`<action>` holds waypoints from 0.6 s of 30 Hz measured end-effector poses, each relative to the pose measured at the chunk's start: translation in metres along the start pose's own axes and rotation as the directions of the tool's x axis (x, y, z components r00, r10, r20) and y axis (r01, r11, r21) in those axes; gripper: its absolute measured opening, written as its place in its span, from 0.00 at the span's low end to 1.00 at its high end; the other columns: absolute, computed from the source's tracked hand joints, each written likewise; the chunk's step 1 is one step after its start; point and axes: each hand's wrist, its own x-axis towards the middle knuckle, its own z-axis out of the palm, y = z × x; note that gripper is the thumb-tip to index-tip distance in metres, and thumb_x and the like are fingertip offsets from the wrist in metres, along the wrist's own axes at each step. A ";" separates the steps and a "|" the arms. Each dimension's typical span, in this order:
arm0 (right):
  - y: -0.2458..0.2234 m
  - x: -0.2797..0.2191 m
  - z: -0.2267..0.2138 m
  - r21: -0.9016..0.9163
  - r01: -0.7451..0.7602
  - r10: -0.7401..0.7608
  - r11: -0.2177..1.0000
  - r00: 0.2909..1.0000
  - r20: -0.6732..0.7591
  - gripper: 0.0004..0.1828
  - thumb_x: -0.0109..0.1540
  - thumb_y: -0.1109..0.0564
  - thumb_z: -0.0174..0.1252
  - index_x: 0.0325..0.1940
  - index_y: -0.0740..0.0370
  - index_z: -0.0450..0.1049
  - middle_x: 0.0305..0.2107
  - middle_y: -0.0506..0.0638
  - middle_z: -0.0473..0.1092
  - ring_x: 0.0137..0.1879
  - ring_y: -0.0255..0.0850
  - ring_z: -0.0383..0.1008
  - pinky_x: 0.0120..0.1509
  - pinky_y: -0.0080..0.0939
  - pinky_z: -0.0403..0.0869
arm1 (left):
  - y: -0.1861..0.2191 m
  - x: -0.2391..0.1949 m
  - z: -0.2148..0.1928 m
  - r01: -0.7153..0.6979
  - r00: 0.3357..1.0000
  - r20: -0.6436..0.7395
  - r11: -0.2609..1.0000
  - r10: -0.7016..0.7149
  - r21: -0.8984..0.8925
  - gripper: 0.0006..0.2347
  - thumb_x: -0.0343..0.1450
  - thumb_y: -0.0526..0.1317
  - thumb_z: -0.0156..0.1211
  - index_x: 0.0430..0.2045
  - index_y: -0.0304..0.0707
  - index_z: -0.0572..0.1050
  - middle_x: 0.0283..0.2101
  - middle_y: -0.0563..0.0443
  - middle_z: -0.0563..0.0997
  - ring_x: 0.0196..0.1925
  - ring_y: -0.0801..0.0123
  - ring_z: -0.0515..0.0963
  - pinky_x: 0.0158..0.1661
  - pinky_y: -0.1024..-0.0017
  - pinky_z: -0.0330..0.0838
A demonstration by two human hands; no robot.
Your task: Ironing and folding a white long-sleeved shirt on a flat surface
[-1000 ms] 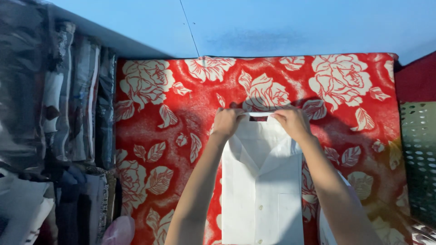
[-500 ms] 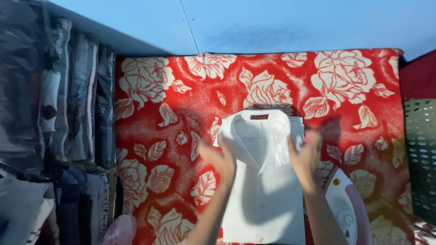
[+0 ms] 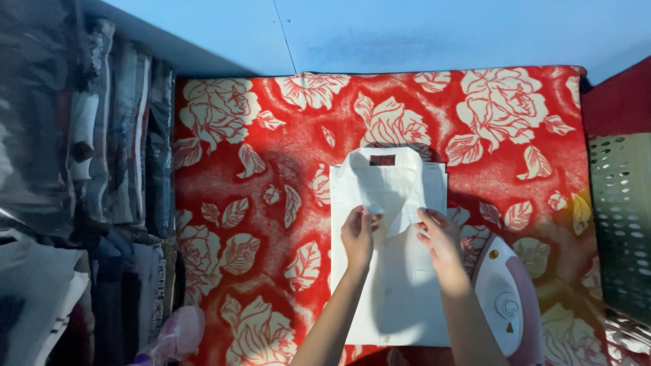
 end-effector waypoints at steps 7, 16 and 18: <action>0.007 -0.024 0.039 0.253 0.039 -0.071 0.967 0.990 0.119 0.06 0.64 0.53 0.66 0.38 0.52 0.74 0.31 0.52 0.77 0.40 0.46 0.82 0.43 0.41 0.78 | 0.000 -0.004 0.004 0.127 0.955 0.255 0.984 -0.155 0.122 0.16 0.80 0.46 0.46 0.56 0.37 0.73 0.54 0.41 0.80 0.64 0.54 0.75 0.61 0.56 0.70; 0.051 -0.020 0.054 -0.210 0.470 -0.462 0.857 0.882 0.093 0.08 0.64 0.63 0.61 0.47 0.56 0.78 0.38 0.52 0.80 0.47 0.41 0.80 0.53 0.42 0.78 | 0.034 -0.022 -0.004 -0.249 0.965 0.215 0.787 0.152 0.565 0.13 0.71 0.35 0.58 0.50 0.38 0.77 0.43 0.42 0.86 0.49 0.49 0.85 0.49 0.58 0.79; 0.039 -0.034 0.056 -0.277 0.514 -0.500 0.812 0.857 0.127 0.09 0.63 0.62 0.61 0.48 0.56 0.77 0.40 0.53 0.81 0.50 0.44 0.80 0.55 0.43 0.78 | 0.038 -0.032 -0.008 -0.281 0.960 0.188 0.755 0.210 0.592 0.13 0.69 0.32 0.60 0.48 0.39 0.77 0.41 0.42 0.86 0.47 0.49 0.86 0.47 0.59 0.80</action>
